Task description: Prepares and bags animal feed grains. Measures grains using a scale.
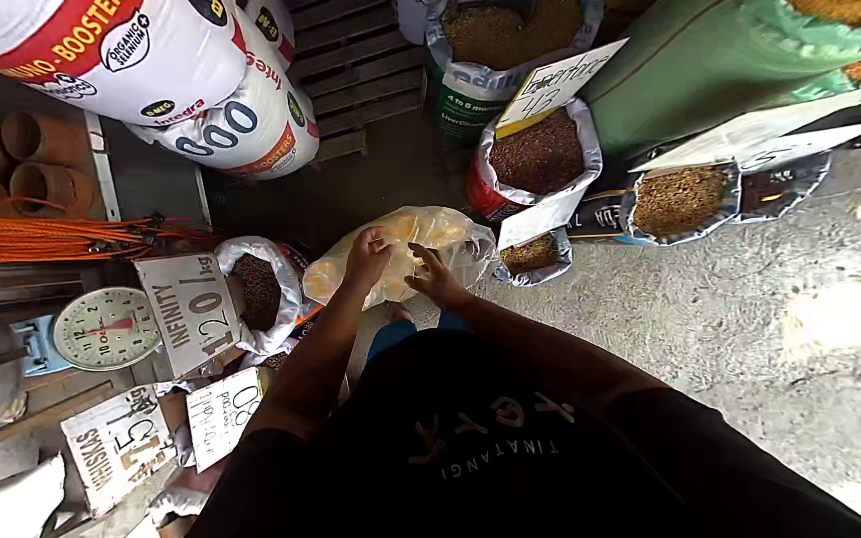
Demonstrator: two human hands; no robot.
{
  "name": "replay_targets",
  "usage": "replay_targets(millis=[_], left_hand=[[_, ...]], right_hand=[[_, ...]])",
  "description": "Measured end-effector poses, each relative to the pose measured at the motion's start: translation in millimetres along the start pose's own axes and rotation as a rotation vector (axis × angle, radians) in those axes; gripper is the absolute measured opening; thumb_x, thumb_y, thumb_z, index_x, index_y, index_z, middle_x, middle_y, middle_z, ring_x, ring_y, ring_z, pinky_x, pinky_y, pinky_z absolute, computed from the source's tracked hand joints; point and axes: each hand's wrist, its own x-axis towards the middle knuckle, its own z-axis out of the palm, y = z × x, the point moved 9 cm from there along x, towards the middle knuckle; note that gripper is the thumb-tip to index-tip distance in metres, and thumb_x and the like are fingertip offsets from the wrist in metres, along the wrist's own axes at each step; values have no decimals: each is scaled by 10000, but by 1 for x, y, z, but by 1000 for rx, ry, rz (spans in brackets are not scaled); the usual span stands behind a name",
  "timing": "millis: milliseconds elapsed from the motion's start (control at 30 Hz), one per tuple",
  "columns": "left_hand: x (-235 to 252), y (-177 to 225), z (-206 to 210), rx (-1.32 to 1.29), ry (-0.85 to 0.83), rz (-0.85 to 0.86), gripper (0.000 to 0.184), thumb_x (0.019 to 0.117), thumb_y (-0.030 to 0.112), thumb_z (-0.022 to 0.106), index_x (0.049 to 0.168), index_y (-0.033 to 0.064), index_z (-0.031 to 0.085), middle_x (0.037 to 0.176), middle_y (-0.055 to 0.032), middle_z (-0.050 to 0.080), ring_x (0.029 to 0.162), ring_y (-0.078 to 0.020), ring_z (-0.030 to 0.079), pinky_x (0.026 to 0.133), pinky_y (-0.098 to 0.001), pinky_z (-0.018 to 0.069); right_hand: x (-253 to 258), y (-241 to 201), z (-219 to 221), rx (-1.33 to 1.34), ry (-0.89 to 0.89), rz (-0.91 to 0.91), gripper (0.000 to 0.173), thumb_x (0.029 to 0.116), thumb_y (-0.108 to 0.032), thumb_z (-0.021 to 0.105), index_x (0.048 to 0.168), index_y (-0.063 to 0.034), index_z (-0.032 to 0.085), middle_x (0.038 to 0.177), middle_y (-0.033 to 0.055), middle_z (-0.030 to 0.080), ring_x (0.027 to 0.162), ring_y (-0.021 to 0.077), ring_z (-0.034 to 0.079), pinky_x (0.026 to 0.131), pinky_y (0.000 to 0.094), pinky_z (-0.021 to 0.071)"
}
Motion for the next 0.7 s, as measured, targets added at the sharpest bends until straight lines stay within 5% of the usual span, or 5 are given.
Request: replay_targets(millis=[100,200,367,600,700], left_hand=[[6,2,9,315,4,33,475,996,247,679,1356,-43,568,1303,-245,607,1156,-333,626,1006,-466,517],[4,7,22,437,-45,67,335,961,135,688,1248,-34,644,1082,-215,677,1032,-344,646,955,-503,511],[1,-2,23,223,-69,136,233,1052,193,574,1115,13,709,987,-112,740,912,-197,702,899,-431,555],[-13,4,9,-69,-138,213,222,1028,75,603,1202,-12,710,1161,-126,730,1068,-132,686,996,-326,536],[-12,1,5,-56,-192,77,524,947,83,719,1428,30,515,1362,-208,558,1108,-242,647,954,-397,559]], right_hand=[[-7,-22,4,-28,106,-160,783,881,-161,789,1560,-65,411,1560,287,353,1203,381,598,931,509,560],[-3,-24,8,24,198,-323,338,943,-83,692,1272,0,696,1405,232,561,1229,312,609,1000,466,542],[20,24,-19,590,540,258,340,1114,-271,440,1240,-24,637,985,67,677,712,112,586,630,292,495],[32,12,-4,77,172,388,284,1029,-269,618,1195,-69,733,1083,164,706,914,262,652,831,505,522],[30,-9,0,-93,160,277,250,973,-191,690,1187,-74,742,1085,152,743,1017,307,701,927,585,524]])
